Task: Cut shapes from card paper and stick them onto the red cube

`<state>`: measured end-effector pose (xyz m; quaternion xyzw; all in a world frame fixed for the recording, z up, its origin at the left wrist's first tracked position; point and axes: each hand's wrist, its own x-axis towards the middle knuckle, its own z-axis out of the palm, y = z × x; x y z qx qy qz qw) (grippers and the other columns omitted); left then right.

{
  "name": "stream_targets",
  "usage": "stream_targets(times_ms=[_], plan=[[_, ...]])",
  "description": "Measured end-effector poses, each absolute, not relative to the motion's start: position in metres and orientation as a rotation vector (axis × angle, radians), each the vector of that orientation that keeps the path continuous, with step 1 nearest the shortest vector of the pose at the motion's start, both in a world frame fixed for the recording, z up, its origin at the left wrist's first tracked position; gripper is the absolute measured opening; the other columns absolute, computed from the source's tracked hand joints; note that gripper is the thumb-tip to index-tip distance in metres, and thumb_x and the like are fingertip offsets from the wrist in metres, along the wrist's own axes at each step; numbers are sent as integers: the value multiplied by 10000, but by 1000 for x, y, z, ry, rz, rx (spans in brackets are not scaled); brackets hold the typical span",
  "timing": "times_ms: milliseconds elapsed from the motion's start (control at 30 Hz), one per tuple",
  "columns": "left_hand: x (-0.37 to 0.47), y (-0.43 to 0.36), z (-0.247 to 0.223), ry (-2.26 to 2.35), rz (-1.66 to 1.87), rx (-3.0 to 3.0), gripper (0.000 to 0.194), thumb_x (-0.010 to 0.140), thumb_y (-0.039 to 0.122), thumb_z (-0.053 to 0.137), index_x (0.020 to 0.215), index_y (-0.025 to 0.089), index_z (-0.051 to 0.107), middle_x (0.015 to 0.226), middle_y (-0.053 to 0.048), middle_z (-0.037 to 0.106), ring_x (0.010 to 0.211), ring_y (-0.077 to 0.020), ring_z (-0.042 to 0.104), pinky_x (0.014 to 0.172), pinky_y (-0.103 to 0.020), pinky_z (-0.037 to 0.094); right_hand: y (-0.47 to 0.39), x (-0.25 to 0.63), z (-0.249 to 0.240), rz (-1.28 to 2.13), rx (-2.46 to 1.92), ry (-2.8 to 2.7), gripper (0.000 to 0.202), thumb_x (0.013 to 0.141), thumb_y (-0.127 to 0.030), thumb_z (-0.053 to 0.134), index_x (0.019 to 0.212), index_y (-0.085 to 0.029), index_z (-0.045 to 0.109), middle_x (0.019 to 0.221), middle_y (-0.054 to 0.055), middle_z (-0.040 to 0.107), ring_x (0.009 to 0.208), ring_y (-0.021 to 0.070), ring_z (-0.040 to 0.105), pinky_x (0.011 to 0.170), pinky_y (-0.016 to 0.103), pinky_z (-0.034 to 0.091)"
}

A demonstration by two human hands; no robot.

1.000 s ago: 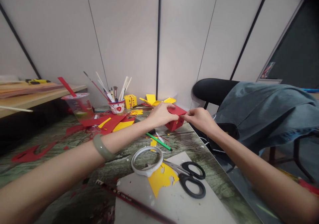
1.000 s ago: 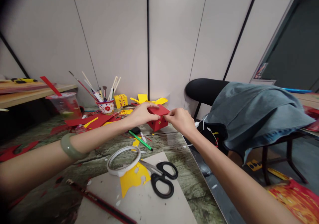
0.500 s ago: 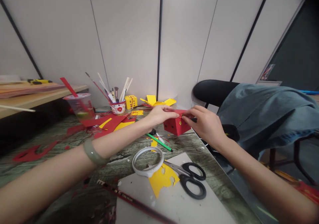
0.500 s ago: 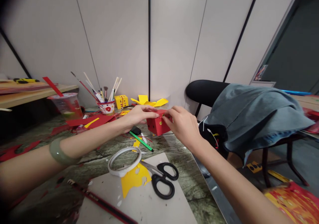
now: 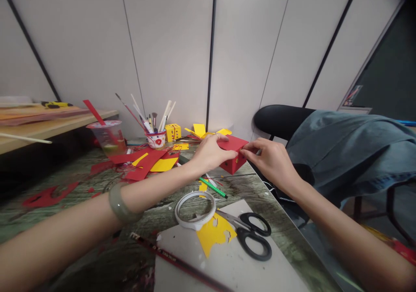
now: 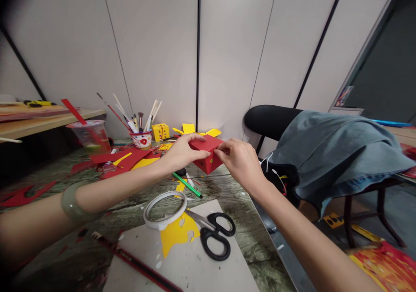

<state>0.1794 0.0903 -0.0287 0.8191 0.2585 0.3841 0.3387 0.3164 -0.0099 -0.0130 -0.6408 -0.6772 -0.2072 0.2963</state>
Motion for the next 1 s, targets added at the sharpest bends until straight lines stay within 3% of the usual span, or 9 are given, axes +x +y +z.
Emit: stream_targets(times_ms=[567, 1000], plan=[[180, 89, -32, 680, 1053, 2171, 495, 590, 372, 643, 1009, 136, 525, 1062, -114, 544, 980, -248, 499, 826, -368, 395, -10, 315, -7, -495, -1742, -1815, 135, 744, -197, 552, 735, -154, 679, 683, 53, 689, 564, 171, 586, 505, 266, 388], [179, 87, -31, 697, 1026, 2091, 469, 570, 313, 649, 991, 139, 538, 1048, -105, 551, 956, -236, 506, 818, -345, 382, -9, 313, -5, -524, -1745, -1826, 132, 731, -171, 554, 712, -159, 684, 643, 43, 692, 527, 162, 583, 477, 257, 377]])
